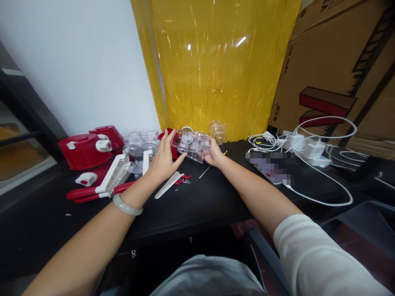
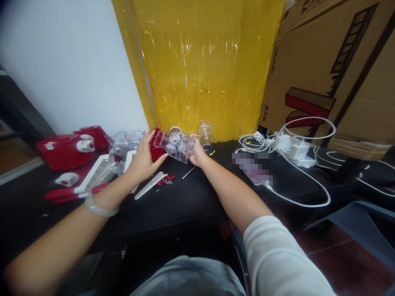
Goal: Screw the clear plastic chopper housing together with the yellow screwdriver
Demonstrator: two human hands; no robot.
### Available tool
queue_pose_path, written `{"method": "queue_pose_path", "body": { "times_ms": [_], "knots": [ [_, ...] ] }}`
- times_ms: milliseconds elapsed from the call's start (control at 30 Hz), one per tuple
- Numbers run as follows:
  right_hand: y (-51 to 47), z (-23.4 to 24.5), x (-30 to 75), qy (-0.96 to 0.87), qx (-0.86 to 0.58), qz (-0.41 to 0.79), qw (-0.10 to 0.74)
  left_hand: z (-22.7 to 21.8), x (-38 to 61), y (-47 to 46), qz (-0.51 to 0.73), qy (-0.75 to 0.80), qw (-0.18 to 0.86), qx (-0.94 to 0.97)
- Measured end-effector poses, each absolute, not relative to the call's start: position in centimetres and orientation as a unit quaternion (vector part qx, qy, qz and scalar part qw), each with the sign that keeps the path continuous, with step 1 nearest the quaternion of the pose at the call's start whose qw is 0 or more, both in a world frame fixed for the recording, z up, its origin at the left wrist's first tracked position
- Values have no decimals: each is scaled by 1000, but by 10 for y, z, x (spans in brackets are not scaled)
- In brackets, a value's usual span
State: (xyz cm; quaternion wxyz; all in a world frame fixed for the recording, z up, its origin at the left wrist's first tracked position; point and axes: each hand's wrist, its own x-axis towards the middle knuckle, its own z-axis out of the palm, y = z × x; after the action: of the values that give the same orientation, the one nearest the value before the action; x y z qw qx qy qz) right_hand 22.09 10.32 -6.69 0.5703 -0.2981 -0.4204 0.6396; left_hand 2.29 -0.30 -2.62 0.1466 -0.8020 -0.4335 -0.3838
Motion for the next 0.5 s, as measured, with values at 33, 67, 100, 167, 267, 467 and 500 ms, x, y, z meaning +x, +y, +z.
{"method": "queue_pose_path", "body": {
  "times_ms": [33, 67, 100, 167, 267, 467, 500],
  "knots": [
    [99, -64, 220, -400, -289, 662, 565, -26, 23, -4, -387, -428, 143, -804],
    [95, -62, 220, -388, -279, 679, 558, -25, 23, -4, -388, -425, 138, -806],
    [91, -60, 219, -382, -271, 691, 551, -25, 24, -5, -389, -424, 132, -807],
    [86, -57, 218, -377, -264, 707, 537, -25, 24, -6, -388, -430, 113, -807],
    [82, -56, 218, -382, -269, 712, 525, -26, 23, -6, -390, -434, 74, -809],
    [88, -61, 220, -428, -303, 646, 555, -28, 22, -3, -386, -443, 64, -806],
    [91, -63, 220, -431, -305, 627, 573, -28, 21, -2, -385, -444, 70, -806]
  ]
}}
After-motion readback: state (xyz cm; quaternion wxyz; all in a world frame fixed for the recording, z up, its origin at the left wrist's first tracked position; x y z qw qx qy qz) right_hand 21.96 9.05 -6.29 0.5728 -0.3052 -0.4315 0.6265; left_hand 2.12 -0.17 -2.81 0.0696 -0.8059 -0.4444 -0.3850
